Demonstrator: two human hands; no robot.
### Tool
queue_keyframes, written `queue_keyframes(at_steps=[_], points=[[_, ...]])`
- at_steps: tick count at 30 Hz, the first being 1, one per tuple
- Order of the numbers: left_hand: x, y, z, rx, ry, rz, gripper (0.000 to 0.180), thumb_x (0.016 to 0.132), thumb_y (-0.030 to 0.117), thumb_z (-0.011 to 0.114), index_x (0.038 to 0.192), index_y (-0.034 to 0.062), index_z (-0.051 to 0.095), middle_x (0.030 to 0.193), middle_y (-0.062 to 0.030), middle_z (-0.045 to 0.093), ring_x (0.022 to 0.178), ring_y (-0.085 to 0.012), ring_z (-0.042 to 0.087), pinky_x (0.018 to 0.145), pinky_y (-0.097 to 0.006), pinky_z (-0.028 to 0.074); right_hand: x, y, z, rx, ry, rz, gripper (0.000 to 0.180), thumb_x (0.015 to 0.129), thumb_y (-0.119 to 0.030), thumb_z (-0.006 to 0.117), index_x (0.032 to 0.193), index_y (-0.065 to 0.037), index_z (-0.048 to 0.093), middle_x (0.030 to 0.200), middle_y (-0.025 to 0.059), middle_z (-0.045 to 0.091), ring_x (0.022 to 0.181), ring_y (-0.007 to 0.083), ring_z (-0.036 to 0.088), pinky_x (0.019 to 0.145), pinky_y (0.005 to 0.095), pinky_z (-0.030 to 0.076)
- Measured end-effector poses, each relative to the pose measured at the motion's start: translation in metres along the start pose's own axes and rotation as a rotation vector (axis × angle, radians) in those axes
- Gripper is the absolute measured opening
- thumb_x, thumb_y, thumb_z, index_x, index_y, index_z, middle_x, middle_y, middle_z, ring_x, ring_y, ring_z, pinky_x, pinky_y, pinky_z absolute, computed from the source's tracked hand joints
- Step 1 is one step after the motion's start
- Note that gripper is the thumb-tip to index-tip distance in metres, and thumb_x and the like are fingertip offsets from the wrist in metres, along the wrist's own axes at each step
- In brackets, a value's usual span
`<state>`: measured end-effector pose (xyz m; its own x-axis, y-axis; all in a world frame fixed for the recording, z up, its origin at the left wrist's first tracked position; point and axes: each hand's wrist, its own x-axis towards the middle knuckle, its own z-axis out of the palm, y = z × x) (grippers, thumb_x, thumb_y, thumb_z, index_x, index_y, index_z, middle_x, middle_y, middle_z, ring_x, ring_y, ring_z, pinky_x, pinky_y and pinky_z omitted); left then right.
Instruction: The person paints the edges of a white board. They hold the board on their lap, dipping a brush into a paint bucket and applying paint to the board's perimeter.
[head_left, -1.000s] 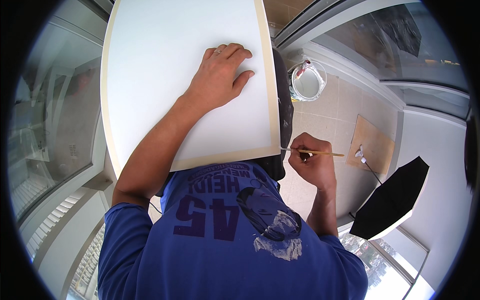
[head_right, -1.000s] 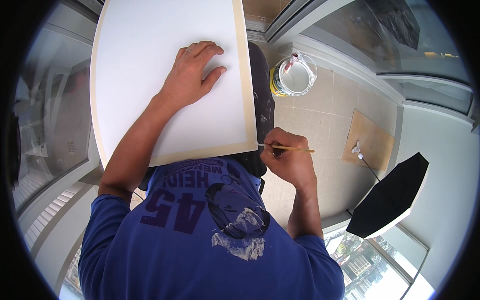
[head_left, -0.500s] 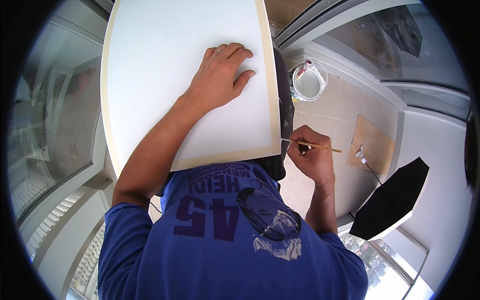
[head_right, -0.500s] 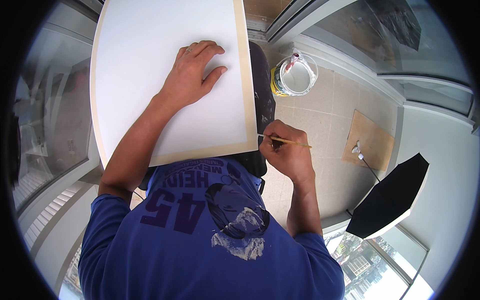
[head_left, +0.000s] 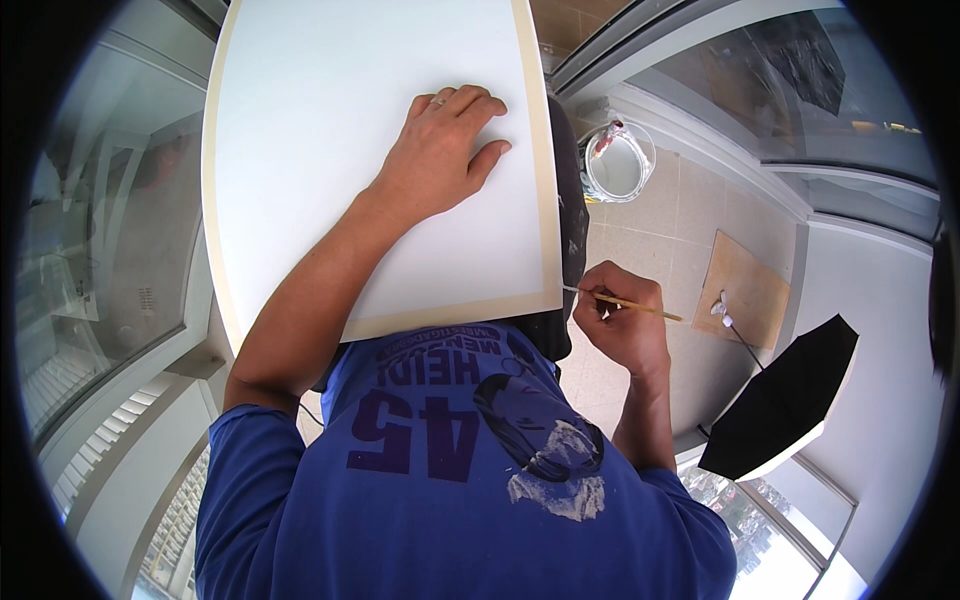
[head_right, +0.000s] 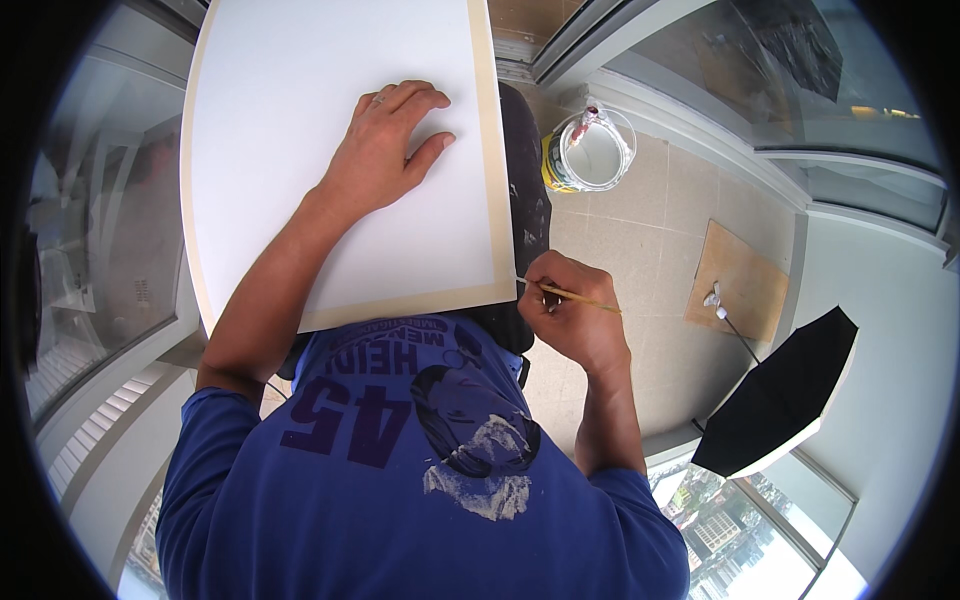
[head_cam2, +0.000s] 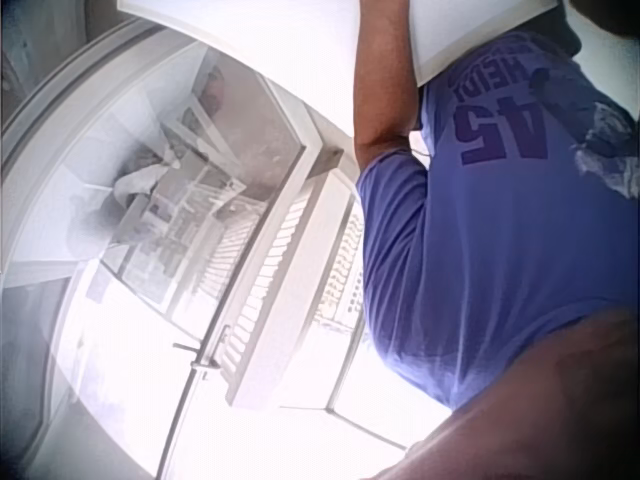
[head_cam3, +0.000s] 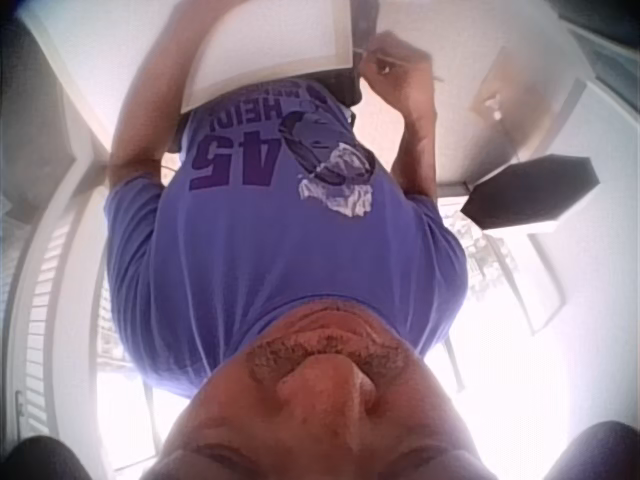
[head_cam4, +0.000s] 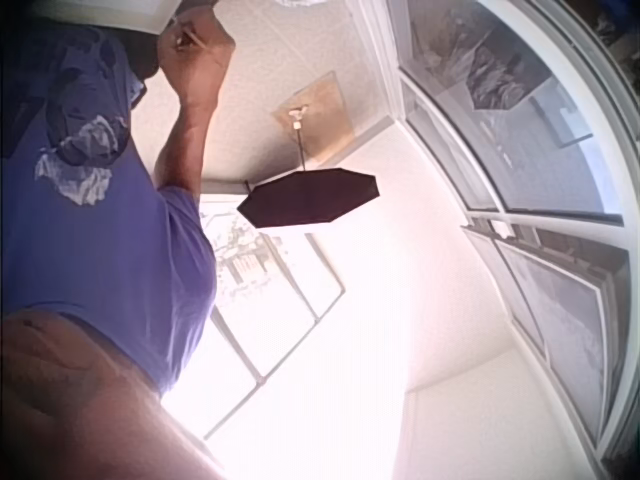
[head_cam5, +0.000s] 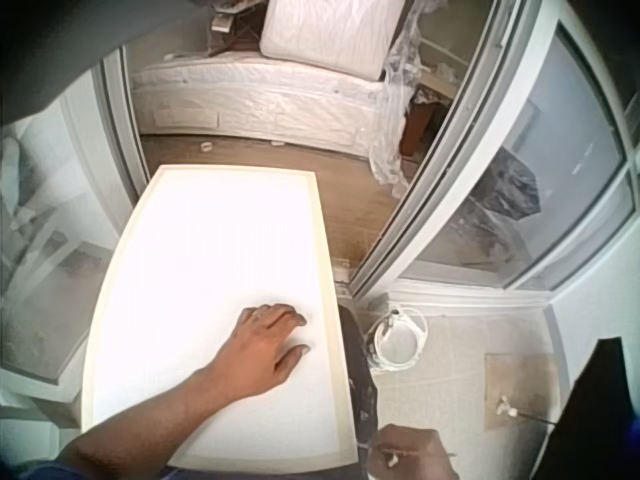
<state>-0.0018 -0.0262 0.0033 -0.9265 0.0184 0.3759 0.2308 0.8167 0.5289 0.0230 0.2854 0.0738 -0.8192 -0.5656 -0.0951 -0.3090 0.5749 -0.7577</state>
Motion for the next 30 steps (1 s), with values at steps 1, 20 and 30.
queue_keyframes(at_steps=[1,20,30], points=[[0.000,0.000,0.000,0.001,0.001,-0.002,0.036,0.100,0.021,0.079,0.132,0.0065,0.070,0.137,-0.0147,0.070,0.132,-0.0346,0.064,0.114,-0.050,0.045,-0.001,-0.001,-0.001,0.000,-0.018,0.017,0.011,0.084,0.005,0.073,0.090,-0.003,0.067,0.077,0.0079,0.071,0.063,0.0148,0.068,0.061,0.0298,0.054],[0.000,0.001,-0.001,-0.005,-0.001,-0.004,0.036,0.100,0.020,0.079,0.131,0.0064,0.069,0.137,-0.0145,0.070,0.131,-0.0357,0.064,0.112,-0.050,0.046,0.006,0.003,0.003,-0.018,0.095,-0.062,0.015,0.083,0.007,0.073,0.092,-0.003,0.068,0.080,0.0079,0.073,0.063,0.0164,0.067,0.062,0.0295,0.055],[-0.001,0.001,-0.001,0.001,0.004,0.002,0.036,0.100,0.021,0.079,0.131,0.0063,0.069,0.137,-0.0147,0.070,0.131,-0.0352,0.064,0.113,-0.049,0.045,0.002,-0.001,-0.004,-0.003,-0.017,-0.014,0.012,0.083,0.006,0.072,0.090,-0.002,0.067,0.079,0.0085,0.072,0.064,0.0161,0.069,0.062,0.0298,0.055]])
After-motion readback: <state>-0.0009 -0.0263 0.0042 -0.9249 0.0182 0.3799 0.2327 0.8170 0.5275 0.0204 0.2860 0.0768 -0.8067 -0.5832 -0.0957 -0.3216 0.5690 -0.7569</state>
